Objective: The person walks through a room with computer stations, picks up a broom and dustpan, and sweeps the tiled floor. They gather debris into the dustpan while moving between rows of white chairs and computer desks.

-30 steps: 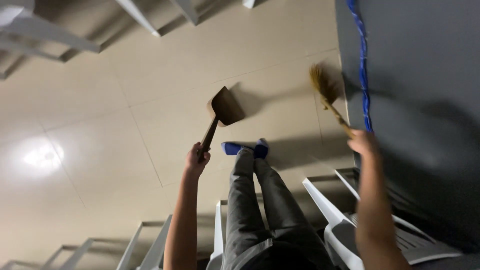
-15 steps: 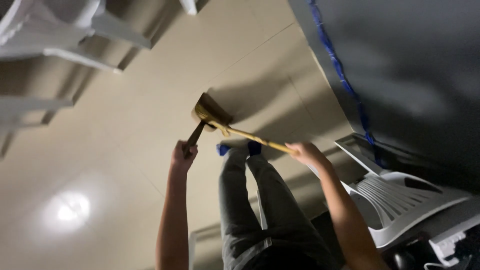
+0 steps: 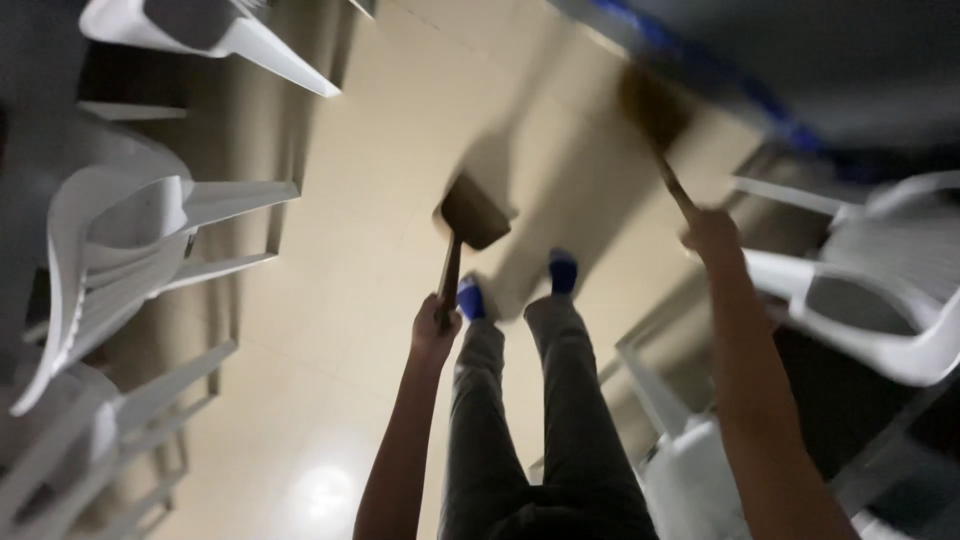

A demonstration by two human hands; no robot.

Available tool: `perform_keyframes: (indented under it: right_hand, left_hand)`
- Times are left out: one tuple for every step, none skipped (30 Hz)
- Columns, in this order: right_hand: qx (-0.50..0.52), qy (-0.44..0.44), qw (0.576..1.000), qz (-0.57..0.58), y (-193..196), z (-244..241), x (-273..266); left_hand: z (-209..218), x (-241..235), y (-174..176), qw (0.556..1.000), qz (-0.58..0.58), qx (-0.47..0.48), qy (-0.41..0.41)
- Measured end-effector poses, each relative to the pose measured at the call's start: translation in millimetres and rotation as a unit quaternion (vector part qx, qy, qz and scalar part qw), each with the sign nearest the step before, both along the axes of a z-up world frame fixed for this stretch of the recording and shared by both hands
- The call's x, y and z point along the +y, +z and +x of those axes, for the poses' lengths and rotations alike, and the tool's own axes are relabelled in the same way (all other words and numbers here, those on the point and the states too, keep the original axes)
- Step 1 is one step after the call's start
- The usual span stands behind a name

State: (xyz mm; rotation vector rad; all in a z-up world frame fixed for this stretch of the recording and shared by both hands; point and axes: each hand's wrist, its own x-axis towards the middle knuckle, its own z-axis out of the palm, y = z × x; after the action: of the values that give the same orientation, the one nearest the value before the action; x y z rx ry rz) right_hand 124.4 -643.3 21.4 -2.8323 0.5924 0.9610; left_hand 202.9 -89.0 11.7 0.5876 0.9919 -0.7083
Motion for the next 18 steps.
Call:
perform_keyframes:
  right_hand:
    - [0.005,-0.016,1.0,0.003,-18,3,15]
    - [-0.011,-0.01,0.999,0.031,-35,6,30]
    - [-0.026,-0.002,0.998,0.06,-51,10,45]
    - [-0.021,-0.016,0.998,0.064,-99,-48,73]
    - [0.013,-0.043,0.995,0.088,-149,-79,92]
    - [0.047,-0.069,0.99,0.112,-210,-86,122]
    - [0.047,-0.086,0.989,0.111,-146,-106,142]
    - [0.036,-0.121,0.98,0.152,-91,-103,173]
    - [0.025,-0.153,0.969,0.194,-39,-84,204]
    - [0.024,-0.166,0.967,0.193,-3,-102,213]
    - [0.086,-0.201,0.957,0.193,33,-117,219]
    - [0.147,-0.234,0.941,0.194,69,-131,225]
    - [0.142,-0.248,0.939,0.19,97,-148,225]
    - [0.108,-0.256,0.944,0.177,124,-166,226]
    - [0.079,-0.265,0.947,0.166,153,-187,232]
    - [0.08,-0.281,0.942,0.165,177,-200,228]
    - [0.059,-0.324,0.934,0.141,199,-214,226]
    - [0.039,-0.366,0.923,0.115,221,-229,224]
  left_hand:
    - [8,-4,-9,1.0,0.003,0.005,-0.016]
    - [17,-8,-16,1.0,-0.005,0.007,-0.029]
    - [22,-10,-23,0.999,-0.012,0.011,-0.041]
    - [17,-1,-28,0.998,-0.008,0.017,-0.055]
    - [24,-3,-38,0.997,-0.018,0.017,-0.074]
    - [29,-6,-47,0.995,-0.029,0.018,-0.093]
    - [32,-6,-49,0.993,-0.031,0.02,-0.109]
    - [34,-8,-50,0.992,-0.034,0.029,-0.117]
    - [36,-8,-51,0.991,-0.037,0.039,-0.121]
    - [38,-2,-51,0.989,-0.037,0.041,-0.134]
    - [43,0,-52,0.989,-0.044,0.046,-0.135]
    - [49,1,-53,0.988,-0.051,0.052,-0.136]
    - [56,1,-49,0.986,-0.056,0.052,-0.15]
    - [63,-1,-47,0.984,-0.057,0.049,-0.16]
    - [65,2,-41,0.982,-0.055,0.052,-0.17]
    - [65,-3,-28,0.979,-0.057,0.056,-0.186]
    - [65,-7,-15,0.977,-0.043,0.045,-0.202]
    - [65,-10,-2,0.975,-0.03,0.032,-0.219]
